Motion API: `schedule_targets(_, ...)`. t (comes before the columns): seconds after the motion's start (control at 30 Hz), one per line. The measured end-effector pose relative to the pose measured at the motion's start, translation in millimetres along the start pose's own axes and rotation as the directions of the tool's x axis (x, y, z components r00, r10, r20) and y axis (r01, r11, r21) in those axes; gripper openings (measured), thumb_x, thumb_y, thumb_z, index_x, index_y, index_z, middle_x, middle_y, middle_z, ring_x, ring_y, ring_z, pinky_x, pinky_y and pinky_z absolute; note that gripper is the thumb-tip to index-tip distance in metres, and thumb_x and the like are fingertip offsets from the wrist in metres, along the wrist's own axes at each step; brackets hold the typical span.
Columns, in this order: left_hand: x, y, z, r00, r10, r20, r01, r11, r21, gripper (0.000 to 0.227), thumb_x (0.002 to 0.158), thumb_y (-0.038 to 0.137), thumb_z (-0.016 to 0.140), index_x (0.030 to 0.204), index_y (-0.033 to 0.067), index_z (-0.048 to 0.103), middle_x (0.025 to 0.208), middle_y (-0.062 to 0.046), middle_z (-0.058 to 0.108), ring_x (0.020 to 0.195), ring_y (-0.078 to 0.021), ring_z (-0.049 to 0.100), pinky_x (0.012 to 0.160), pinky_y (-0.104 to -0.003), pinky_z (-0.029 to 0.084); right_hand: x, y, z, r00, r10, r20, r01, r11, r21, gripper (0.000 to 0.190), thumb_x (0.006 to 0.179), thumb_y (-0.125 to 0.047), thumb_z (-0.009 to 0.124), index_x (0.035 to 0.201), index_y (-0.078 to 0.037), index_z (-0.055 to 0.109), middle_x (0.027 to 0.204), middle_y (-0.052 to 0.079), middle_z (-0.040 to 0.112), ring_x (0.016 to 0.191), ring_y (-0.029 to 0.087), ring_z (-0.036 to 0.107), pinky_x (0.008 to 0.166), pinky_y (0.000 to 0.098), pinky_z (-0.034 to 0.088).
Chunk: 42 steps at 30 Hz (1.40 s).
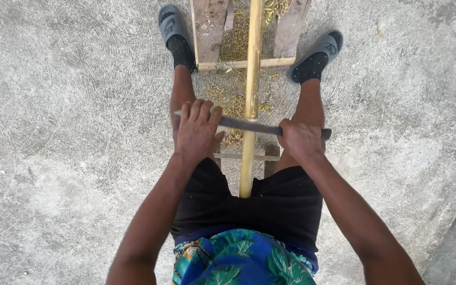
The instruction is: Using a large knife to shave and smooth the outer layer of a bamboo pole.
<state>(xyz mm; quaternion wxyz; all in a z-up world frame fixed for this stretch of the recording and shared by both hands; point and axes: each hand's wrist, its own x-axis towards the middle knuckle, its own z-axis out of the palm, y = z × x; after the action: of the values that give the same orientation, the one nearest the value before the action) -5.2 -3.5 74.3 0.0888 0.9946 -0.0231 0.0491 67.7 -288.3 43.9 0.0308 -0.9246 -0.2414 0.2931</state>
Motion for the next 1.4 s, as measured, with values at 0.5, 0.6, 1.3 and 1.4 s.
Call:
schedule_targets(0.5,9.8,-24.7,68.2,0.958,0.094,0.270,-0.054,0.987,-0.151,0.023,0.088,0.025,0.067,0.066,0.0176,0.068,0.056,-0.002,0.066,0.047,-0.0119,0.062,0.040,-0.034,0.050,-7.1,6.4,19.5,0.990,0.112,-0.083,-0.118,0.990,-0.075,0.017,0.091,-0.032,0.068,0.088,-0.020,0.078,0.068,0.006,0.071,0.061,0.024,0.070,0.068,0.0425,0.054)
schedule_targets(0.6,6.4,-28.2,82.1,0.974,0.107,0.202,-0.063,0.975,-0.214,0.022,0.086,0.023,0.069,0.064,0.0177,0.067,0.057,-0.002,0.065,0.049,-0.0137,0.063,0.042,-0.035,0.050,-6.2,1.9,12.4,0.984,0.080,-0.162,-0.093,0.993,-0.074,0.016,0.087,-0.034,0.071,0.085,-0.020,0.079,0.071,0.005,0.071,0.061,0.024,0.070,0.063,0.0421,0.053)
schedule_targets(1.3,1.0,-38.2,75.9,0.974,0.083,0.211,-0.027,0.966,-0.256,0.017,0.079,0.025,0.075,0.067,0.0148,0.068,0.060,-0.003,0.067,0.053,-0.0186,0.066,0.048,-0.038,0.054,-0.7,-20.4,-6.3,0.986,0.110,-0.122,-0.123,0.987,-0.107,0.013,0.085,-0.031,0.074,0.087,-0.020,0.079,0.076,0.007,0.075,0.066,0.027,0.073,0.065,0.0423,0.056)
schedule_targets(1.4,38.0,-49.0,79.3,0.961,0.048,0.274,0.025,0.967,-0.255,0.018,0.088,0.024,0.070,0.072,0.0152,0.069,0.061,-0.003,0.068,0.052,-0.0183,0.067,0.047,-0.039,0.054,37.0,-18.3,-38.4,0.985,0.173,-0.015,-0.174,0.978,-0.120,0.014,0.087,-0.031,0.072,0.091,-0.021,0.079,0.073,0.009,0.075,0.066,0.028,0.073,0.070,0.0450,0.054)
